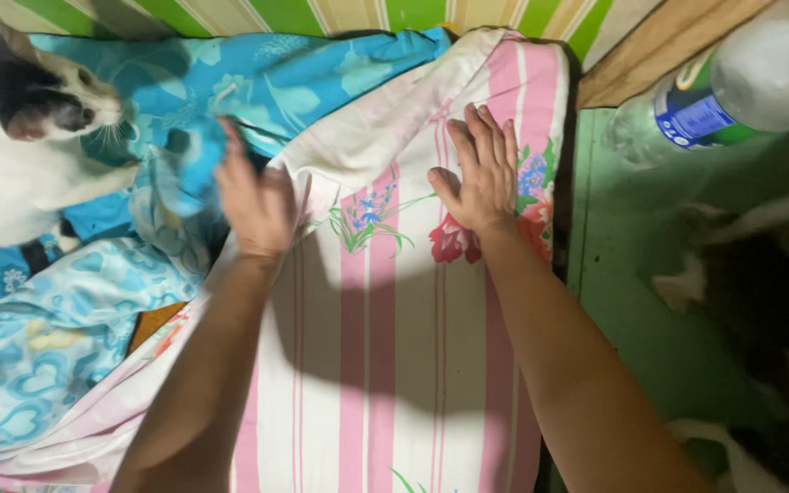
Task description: The person removes a pillowcase from a pillow, folds it, puts a new floral-patterned pillowcase onto the pillow, and then tucks a bedsheet into the side of the bed while kittens move around the workspace.
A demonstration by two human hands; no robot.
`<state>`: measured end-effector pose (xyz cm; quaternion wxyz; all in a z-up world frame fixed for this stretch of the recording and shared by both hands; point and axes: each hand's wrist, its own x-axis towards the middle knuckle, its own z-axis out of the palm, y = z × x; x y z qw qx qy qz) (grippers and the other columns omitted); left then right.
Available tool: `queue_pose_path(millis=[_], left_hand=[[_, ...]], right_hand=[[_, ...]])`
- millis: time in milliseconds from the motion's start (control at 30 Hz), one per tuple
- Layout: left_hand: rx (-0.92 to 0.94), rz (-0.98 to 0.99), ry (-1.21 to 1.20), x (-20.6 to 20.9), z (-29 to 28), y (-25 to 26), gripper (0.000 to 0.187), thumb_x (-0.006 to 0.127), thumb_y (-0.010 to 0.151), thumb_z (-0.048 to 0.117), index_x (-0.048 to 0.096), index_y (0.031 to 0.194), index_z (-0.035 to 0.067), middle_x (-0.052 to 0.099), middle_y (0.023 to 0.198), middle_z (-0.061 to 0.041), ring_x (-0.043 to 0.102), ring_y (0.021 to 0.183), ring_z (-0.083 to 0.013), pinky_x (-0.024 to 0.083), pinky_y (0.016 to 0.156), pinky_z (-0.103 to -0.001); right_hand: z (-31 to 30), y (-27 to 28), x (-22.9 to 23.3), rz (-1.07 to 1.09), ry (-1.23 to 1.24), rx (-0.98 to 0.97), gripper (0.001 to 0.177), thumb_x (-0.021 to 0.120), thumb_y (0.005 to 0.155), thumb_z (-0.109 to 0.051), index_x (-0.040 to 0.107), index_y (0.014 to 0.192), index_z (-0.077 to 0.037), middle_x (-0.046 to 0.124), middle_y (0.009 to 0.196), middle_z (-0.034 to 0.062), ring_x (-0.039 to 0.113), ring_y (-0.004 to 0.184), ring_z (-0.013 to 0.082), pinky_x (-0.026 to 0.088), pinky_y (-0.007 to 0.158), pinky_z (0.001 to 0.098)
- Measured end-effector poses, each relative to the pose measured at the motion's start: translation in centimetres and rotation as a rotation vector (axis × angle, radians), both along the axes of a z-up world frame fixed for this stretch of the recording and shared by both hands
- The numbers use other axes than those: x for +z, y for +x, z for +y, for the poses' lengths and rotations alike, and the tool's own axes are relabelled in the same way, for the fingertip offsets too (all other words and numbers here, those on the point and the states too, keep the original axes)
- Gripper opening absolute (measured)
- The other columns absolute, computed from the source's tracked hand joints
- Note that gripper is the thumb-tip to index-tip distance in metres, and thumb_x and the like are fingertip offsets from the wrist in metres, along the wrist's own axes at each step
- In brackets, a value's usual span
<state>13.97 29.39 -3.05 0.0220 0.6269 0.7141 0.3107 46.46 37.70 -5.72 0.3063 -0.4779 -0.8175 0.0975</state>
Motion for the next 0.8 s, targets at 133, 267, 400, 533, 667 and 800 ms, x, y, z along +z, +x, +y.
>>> queue_pose_path(millis=[133, 267, 400, 533, 667, 800], left_hand=[[0.173, -0.007, 0.045, 1.4, 2.2, -5.5, 0.075, 0.068, 0.098, 0.022, 0.033, 0.157, -0.009, 0.025, 0.163, -0.040, 0.035, 0.148, -0.0559, 0.032, 0.127, -0.053], [0.148, 0.132, -0.103, 2.4, 2.0, -1.4, 0.086, 0.071, 0.083, 0.017, 0.036, 0.160, 0.000, 0.022, 0.163, -0.036, 0.023, 0.151, -0.0569, 0.023, 0.128, -0.060], [0.020, 0.525, -0.046, 2.3, 4.9, 4.0, 0.079, 0.075, 0.084, 0.016, 0.046, 0.157, 0.024, 0.029, 0.165, -0.027, 0.021, 0.152, -0.0505, 0.015, 0.123, -0.062], [-0.115, 0.302, -0.191, 2.5, 9.7, 2.7, 0.021, 0.075, 0.088, 0.023, 0.066, 0.106, 0.020, 0.066, 0.136, -0.007, 0.040, 0.147, -0.0423, 0.014, 0.114, -0.076], [0.245, -0.270, -0.255, 1.4, 11.9, -0.8, 0.024, 0.058, 0.111, 0.029, 0.055, 0.124, 0.010, 0.071, 0.117, -0.016, 0.064, 0.113, -0.0392, 0.048, 0.100, -0.047], [0.392, -0.565, 0.116, -3.2, 12.8, -5.1, 0.028, 0.060, 0.109, 0.028, 0.053, 0.117, 0.003, 0.067, 0.107, -0.016, 0.062, 0.097, -0.0298, 0.052, 0.091, -0.039]], right_hand=[[-0.2, 0.0, -0.2, 0.059, 0.051, -0.014, 0.057, 0.066, 0.096, -0.044, 0.064, 0.135, -0.002, 0.049, 0.156, 0.0199, 0.041, 0.149, 0.0377, 0.020, 0.127, 0.0560], [-0.3, -0.3, 0.0, 0.067, 0.072, -0.030, 0.054, 0.065, 0.096, -0.042, 0.066, 0.131, -0.002, 0.052, 0.153, 0.0219, 0.045, 0.147, 0.0383, 0.022, 0.126, 0.0556], [-0.2, -0.3, 0.0, 0.058, 0.067, -0.037, 0.053, 0.064, 0.096, -0.042, 0.066, 0.131, -0.002, 0.053, 0.152, 0.0219, 0.046, 0.146, 0.0380, 0.023, 0.127, 0.0557], [-0.3, -0.4, -0.2, 0.030, 0.049, -0.058, 0.055, 0.059, 0.096, -0.044, 0.065, 0.133, -0.003, 0.053, 0.151, 0.0213, 0.045, 0.146, 0.0374, 0.022, 0.125, 0.0560], [-0.1, -0.5, -0.3, 0.005, 0.064, -0.053, 0.058, 0.056, 0.099, -0.046, 0.063, 0.138, -0.004, 0.051, 0.153, 0.0206, 0.043, 0.147, 0.0366, 0.022, 0.125, 0.0557], [-0.2, -0.5, -0.2, -0.013, 0.068, -0.058, 0.056, 0.056, 0.098, -0.045, 0.064, 0.137, -0.005, 0.051, 0.153, 0.0202, 0.044, 0.146, 0.0361, 0.022, 0.126, 0.0552]])
